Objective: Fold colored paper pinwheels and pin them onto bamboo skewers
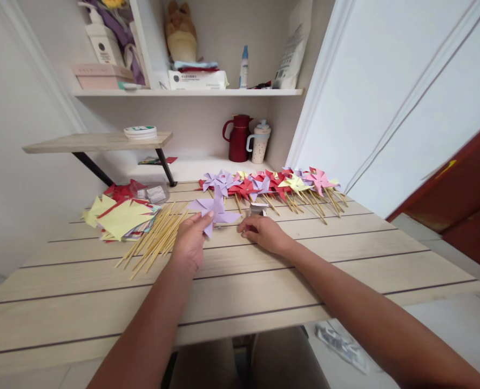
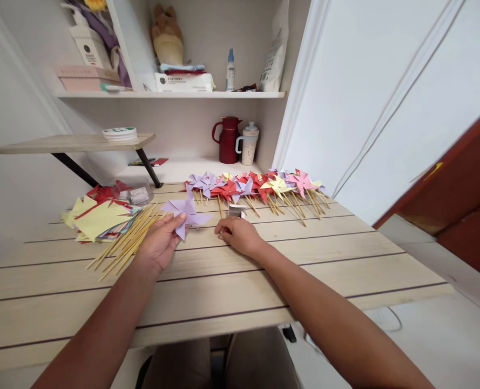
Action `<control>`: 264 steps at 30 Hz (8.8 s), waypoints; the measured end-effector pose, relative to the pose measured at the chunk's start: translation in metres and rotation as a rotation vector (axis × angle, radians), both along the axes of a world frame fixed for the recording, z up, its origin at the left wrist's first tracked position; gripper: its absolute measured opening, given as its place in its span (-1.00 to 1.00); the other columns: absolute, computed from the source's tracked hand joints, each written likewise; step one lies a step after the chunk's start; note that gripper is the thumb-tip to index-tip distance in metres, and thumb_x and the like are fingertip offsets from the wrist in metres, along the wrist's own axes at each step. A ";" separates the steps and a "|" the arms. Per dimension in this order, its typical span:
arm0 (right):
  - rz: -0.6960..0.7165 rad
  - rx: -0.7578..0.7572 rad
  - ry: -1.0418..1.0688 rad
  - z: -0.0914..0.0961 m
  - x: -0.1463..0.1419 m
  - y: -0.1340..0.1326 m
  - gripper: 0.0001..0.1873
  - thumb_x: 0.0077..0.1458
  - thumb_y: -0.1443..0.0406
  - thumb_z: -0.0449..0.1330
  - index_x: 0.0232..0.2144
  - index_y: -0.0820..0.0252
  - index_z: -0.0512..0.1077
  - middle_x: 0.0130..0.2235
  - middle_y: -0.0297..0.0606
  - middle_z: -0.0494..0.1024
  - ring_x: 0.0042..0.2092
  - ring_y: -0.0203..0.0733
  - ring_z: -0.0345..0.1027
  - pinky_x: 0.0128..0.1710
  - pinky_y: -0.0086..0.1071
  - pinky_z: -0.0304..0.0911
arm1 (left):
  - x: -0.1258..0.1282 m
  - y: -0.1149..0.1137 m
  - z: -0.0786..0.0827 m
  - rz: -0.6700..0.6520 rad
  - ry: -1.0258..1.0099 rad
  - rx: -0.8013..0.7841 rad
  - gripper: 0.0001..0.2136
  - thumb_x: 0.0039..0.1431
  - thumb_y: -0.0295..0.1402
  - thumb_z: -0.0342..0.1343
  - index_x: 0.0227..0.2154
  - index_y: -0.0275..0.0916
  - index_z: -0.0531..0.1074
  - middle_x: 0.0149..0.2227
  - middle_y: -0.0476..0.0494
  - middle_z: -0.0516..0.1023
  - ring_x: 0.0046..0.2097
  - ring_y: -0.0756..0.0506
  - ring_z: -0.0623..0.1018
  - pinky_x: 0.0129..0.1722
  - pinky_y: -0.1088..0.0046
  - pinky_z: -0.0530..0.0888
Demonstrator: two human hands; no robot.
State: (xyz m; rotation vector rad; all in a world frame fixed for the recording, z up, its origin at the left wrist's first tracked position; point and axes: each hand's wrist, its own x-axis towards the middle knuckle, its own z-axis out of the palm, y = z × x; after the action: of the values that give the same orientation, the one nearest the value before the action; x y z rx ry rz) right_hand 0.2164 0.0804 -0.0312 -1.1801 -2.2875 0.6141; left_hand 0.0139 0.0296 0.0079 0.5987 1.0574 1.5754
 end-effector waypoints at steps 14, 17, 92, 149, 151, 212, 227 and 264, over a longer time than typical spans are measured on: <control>-0.018 -0.064 0.021 0.004 0.001 -0.003 -0.88 0.06 0.41 0.21 -0.33 0.16 0.52 -0.41 -0.36 0.50 -0.39 -0.28 0.29 -0.38 -0.44 0.09 | -0.001 0.000 0.000 0.001 -0.023 -0.002 -0.91 -0.01 -0.59 0.32 -0.43 -0.33 0.59 -0.37 -0.10 0.65 -0.38 0.06 0.55 -0.29 0.57 0.47; -0.007 -0.087 0.018 0.008 0.002 -0.005 -0.85 0.06 0.44 0.20 -0.31 0.16 0.52 -0.40 -0.36 0.50 -0.38 -0.27 0.31 -0.38 -0.44 0.11 | -0.001 0.000 0.000 -0.006 -0.016 0.000 -0.91 -0.02 -0.58 0.33 -0.41 -0.32 0.60 -0.37 -0.10 0.65 -0.38 0.06 0.55 -0.29 0.56 0.47; -0.026 -0.227 0.687 0.065 -0.009 -0.028 -0.80 -0.02 0.16 0.29 -0.47 0.15 0.43 -0.49 -0.34 0.41 -0.43 -0.25 0.25 -0.38 -0.35 0.22 | -0.002 -0.005 -0.004 0.022 0.345 0.202 -0.83 -0.03 -0.24 0.33 -0.44 -0.23 0.56 -0.43 -0.03 0.55 -0.33 -0.06 0.50 -0.27 0.48 0.38; -0.108 -0.231 0.143 0.014 -0.019 -0.005 -0.83 -0.03 0.42 0.16 -0.47 0.17 0.57 -0.53 -0.33 0.54 -0.50 -0.27 0.31 -0.48 -0.44 0.12 | -0.015 0.014 -0.024 0.218 0.106 0.088 -0.73 -0.18 -0.41 0.41 -0.37 -0.30 0.49 -0.39 -0.04 0.59 -0.34 0.00 0.54 -0.30 0.49 0.44; -0.139 -0.198 0.187 0.018 -0.017 -0.004 -0.82 0.02 0.39 0.14 -0.43 0.18 0.58 -0.52 -0.32 0.53 -0.49 -0.26 0.30 -0.48 -0.43 0.12 | -0.015 0.014 -0.022 0.222 0.100 0.082 -0.72 -0.21 -0.41 0.42 -0.39 -0.29 0.49 -0.41 -0.02 0.57 -0.35 0.00 0.54 -0.32 0.51 0.43; -0.079 0.307 0.519 0.047 -0.032 -0.032 -0.88 0.07 0.29 0.32 -0.49 0.10 0.49 -0.21 -0.20 0.61 -0.05 0.00 0.46 0.01 -0.12 0.26 | 0.010 -0.005 -0.006 -0.163 0.379 0.191 -0.84 -0.20 -0.32 0.39 -0.53 -0.25 0.56 -0.49 -0.07 0.56 -0.43 -0.03 0.49 -0.40 0.50 0.38; -0.116 0.253 0.493 0.046 -0.032 -0.034 -0.84 0.07 0.28 0.29 -0.46 0.11 0.37 -0.42 -0.34 0.53 -0.35 -0.18 0.38 -0.31 -0.36 0.21 | 0.013 -0.006 -0.007 -0.208 0.349 0.163 -0.80 -0.18 -0.31 0.39 -0.57 -0.25 0.48 -0.52 -0.02 0.51 -0.47 0.01 0.44 -0.45 0.52 0.31; -0.113 0.292 0.481 0.046 -0.030 -0.036 -0.70 0.08 0.29 0.29 -0.14 0.07 0.32 -0.26 -0.31 0.51 -0.31 -0.18 0.37 -0.29 -0.35 0.23 | 0.008 -0.007 -0.004 -0.234 0.374 0.121 -0.77 -0.23 -0.30 0.42 -0.53 -0.28 0.52 -0.52 0.01 0.51 -0.47 0.04 0.43 -0.44 0.54 0.30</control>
State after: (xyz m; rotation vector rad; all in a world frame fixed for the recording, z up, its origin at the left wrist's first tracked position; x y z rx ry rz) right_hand 0.1866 0.0439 0.0147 -0.8984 -1.8167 0.4431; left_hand 0.0221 0.0227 0.0039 1.0913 1.1226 1.3572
